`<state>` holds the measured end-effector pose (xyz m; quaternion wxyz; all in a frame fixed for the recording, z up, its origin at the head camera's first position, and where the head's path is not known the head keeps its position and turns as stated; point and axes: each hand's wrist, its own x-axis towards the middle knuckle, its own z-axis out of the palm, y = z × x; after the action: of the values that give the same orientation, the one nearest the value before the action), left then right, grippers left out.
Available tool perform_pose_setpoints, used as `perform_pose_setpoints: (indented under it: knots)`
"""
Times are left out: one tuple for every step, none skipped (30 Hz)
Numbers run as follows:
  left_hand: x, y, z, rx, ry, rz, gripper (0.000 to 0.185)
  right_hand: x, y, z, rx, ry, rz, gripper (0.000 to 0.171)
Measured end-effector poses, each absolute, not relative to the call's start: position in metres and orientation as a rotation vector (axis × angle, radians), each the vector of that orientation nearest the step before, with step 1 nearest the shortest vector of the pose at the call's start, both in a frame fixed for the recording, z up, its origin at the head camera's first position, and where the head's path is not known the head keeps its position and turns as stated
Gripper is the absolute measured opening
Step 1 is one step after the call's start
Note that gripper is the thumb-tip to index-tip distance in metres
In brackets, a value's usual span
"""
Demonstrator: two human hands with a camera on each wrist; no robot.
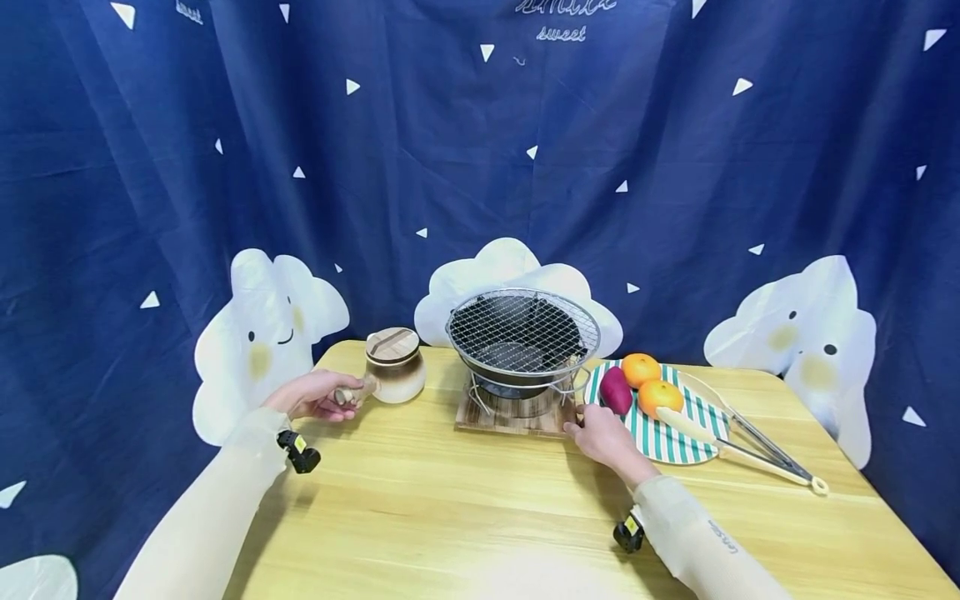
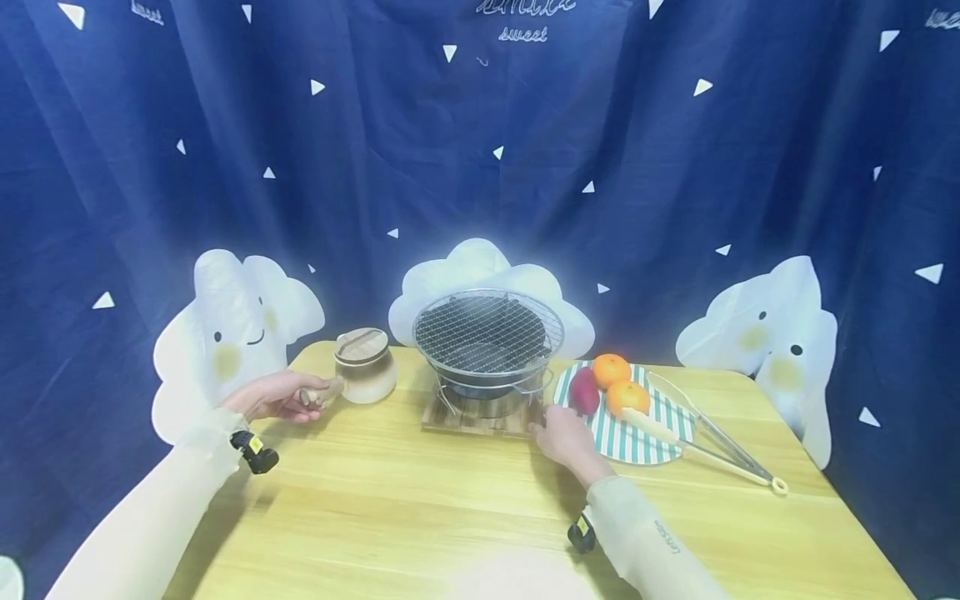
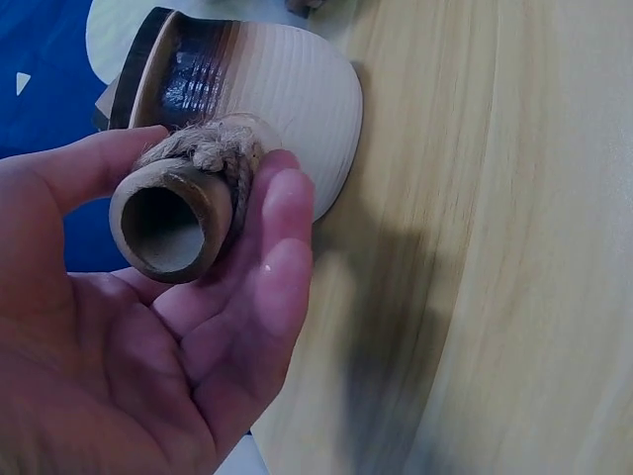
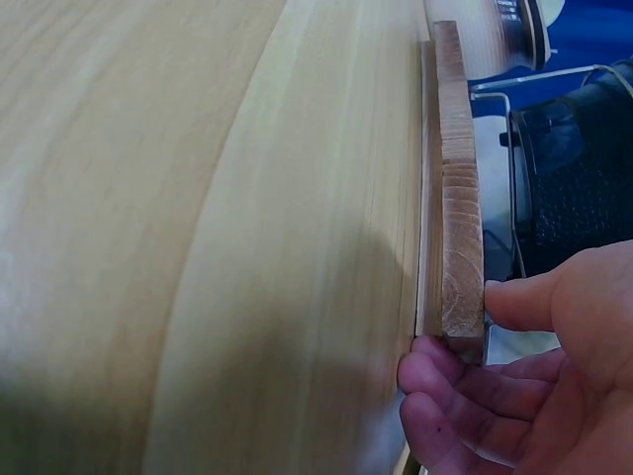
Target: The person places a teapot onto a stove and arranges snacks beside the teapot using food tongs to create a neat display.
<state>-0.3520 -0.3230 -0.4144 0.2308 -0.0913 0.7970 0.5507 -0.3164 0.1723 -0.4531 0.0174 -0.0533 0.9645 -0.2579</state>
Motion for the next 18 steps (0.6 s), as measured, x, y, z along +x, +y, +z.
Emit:
perform_pose_setpoints:
  knots:
    - [-0.3525, -0.3227, -0.4143, -0.251, 2.187, 1.513, 0.039, -0.3166, 0.1725, -0.4534, -0.166, 3.0, -0.8, 0.02]
    - [-0.3528, -0.3224, -0.414, -0.25, 2.18, 1.511, 0.04, -0.3168, 0.1725, -0.4536, -0.167, 3.002, -0.798, 0.02]
    - [-0.3532, -0.3224, -0.4141, -0.234, 2.174, 1.51, 0.041, -0.3168, 0.1725, -0.4537, -0.17, 3.003, -0.797, 0.02]
    - [-0.3536, -0.322, -0.414, -0.235, 2.165, 1.515, 0.043, -0.3168, 0.1725, -0.4538, -0.173, 3.004, -0.798, 0.019]
    - [-0.354, -0.3217, -0.4138, -0.233, 2.158, 1.519, 0.043, -0.3169, 0.1725, -0.454, -0.176, 3.003, -0.801, 0.019]
    - [-0.3543, -0.3214, -0.4135, -0.229, 2.15, 1.522, 0.044, -0.3171, 0.1726, -0.4541, -0.177, 3.003, -0.802, 0.019]
    - [-0.3546, -0.3212, -0.4132, -0.223, 2.144, 1.523, 0.045, -0.3171, 0.1726, -0.4541, -0.179, 3.003, -0.802, 0.019]
    - [-0.355, -0.3211, -0.4128, -0.216, 2.139, 1.524, 0.045, -0.3171, 0.1726, -0.454, -0.181, 3.003, -0.804, 0.018]
    - [-0.3554, -0.321, -0.4126, -0.21, 2.135, 1.525, 0.046, -0.3171, 0.1726, -0.4539, -0.182, 3.003, -0.805, 0.018]
    - [-0.3558, -0.3207, -0.4122, -0.22, 2.129, 1.529, 0.047, -0.317, 0.1727, -0.4537, -0.184, 3.002, -0.806, 0.018]
    - [-0.3561, -0.3207, -0.4118, -0.213, 2.124, 1.529, 0.048, -0.317, 0.1728, -0.4536, -0.185, 3.003, -0.805, 0.018]
    - [-0.3564, -0.3207, -0.4115, -0.211, 2.115, 1.534, 0.048, -0.3169, 0.1729, -0.4533, -0.184, 3.004, -0.803, 0.018]
    - [-0.3567, -0.3207, -0.4112, -0.208, 2.108, 1.537, 0.049, -0.3169, 0.173, -0.4532, -0.181, 3.003, -0.803, 0.018]
    - [-0.3569, -0.3207, -0.4109, -0.208, 2.102, 1.542, 0.049, -0.3168, 0.1731, -0.4532, -0.179, 3.003, -0.802, 0.018]
    - [-0.357, -0.3206, -0.4107, -0.208, 2.094, 1.549, 0.049, -0.3168, 0.1731, -0.4531, -0.178, 3.003, -0.801, 0.018]
    - [-0.3571, -0.3206, -0.4106, -0.209, 2.086, 1.556, 0.048, -0.3169, 0.1731, -0.4532, -0.177, 3.003, -0.801, 0.018]
    - [-0.357, -0.3206, -0.4107, -0.209, 2.084, 1.558, 0.047, -0.3169, 0.1731, -0.4534, -0.175, 3.002, -0.8, 0.018]
    - [-0.3569, -0.3206, -0.411, -0.214, 2.081, 1.565, 0.046, -0.3169, 0.1729, -0.4535, -0.176, 3.001, -0.8, 0.018]
